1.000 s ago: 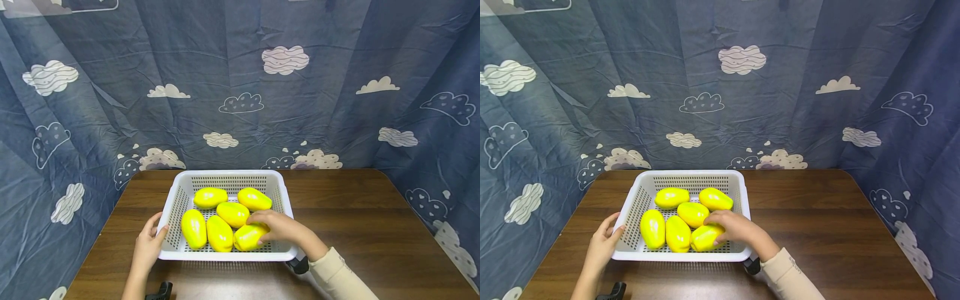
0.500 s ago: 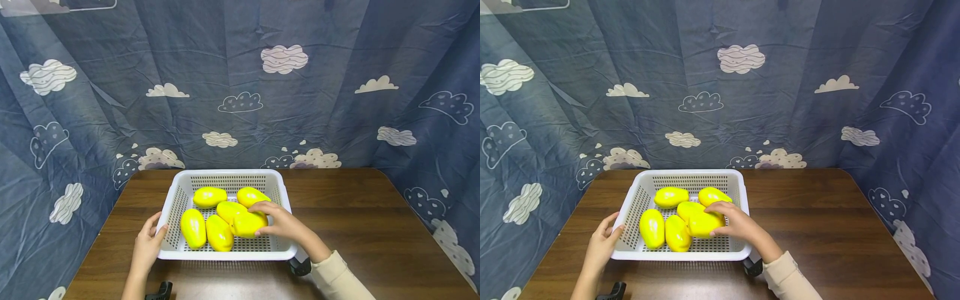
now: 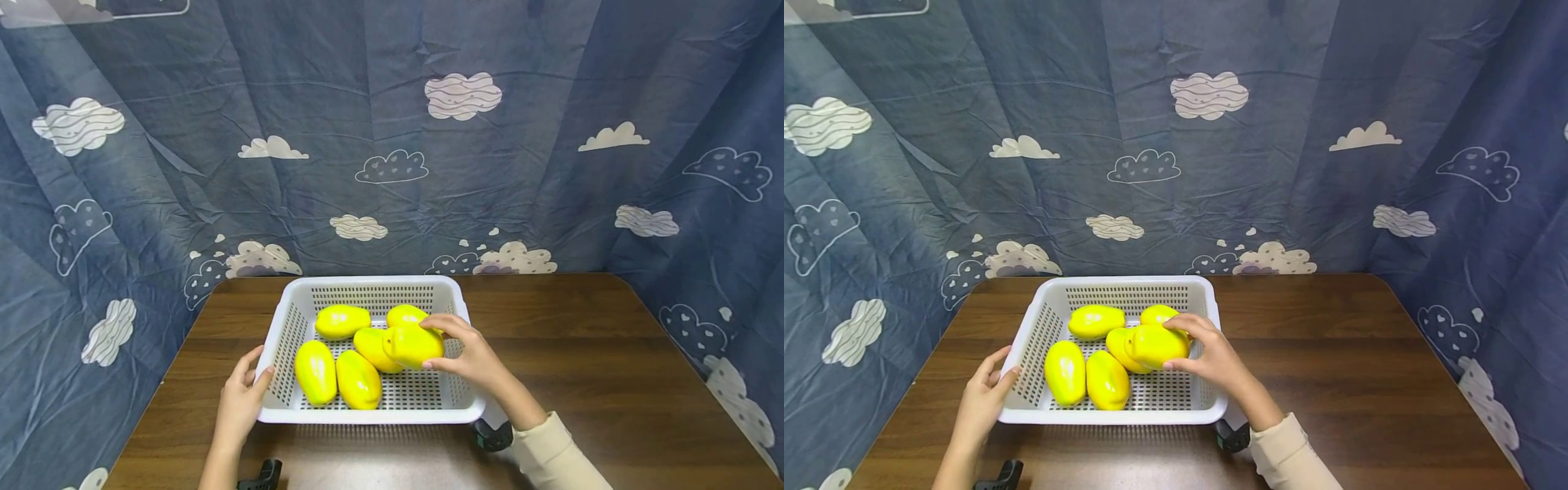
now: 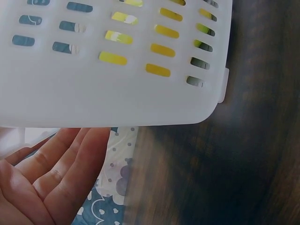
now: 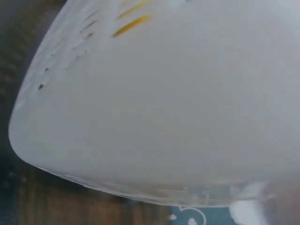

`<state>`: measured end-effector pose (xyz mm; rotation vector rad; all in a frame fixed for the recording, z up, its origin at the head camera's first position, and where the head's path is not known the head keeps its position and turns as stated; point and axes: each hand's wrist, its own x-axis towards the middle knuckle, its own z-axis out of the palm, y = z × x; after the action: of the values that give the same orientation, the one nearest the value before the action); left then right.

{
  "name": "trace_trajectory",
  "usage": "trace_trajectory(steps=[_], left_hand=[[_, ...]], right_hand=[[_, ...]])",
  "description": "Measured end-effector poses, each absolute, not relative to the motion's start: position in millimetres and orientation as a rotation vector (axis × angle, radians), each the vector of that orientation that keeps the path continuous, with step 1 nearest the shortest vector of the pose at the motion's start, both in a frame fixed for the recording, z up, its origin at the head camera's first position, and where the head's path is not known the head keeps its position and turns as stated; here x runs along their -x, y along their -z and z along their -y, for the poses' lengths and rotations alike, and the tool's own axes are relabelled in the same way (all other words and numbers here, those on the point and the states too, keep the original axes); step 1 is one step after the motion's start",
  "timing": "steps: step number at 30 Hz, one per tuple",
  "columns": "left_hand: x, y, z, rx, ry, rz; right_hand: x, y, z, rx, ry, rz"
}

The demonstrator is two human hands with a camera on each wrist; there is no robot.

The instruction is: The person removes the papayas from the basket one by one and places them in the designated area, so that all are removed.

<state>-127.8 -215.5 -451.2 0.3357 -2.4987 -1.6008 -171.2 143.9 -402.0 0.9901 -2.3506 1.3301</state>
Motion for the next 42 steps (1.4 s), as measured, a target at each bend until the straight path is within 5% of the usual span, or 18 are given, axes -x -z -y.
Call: trace_trajectory(steps=[10,23,42], left_hand=[[127.6,451.6,216.0,-0.333,1.606,2.497],[127.8,451.9,216.0,-0.340,1.621,2.489],[127.7,451.7,215.2,-0.346,1.645,2.469]], right_hand=[[166.7,385.9,-166.5,-0.789,-1.324,2.259],[207.3,439.0,-225.4,-0.442,-1.346,2.084],[213.2,467.0,-234.8,0.268,-1.006,2.378]])
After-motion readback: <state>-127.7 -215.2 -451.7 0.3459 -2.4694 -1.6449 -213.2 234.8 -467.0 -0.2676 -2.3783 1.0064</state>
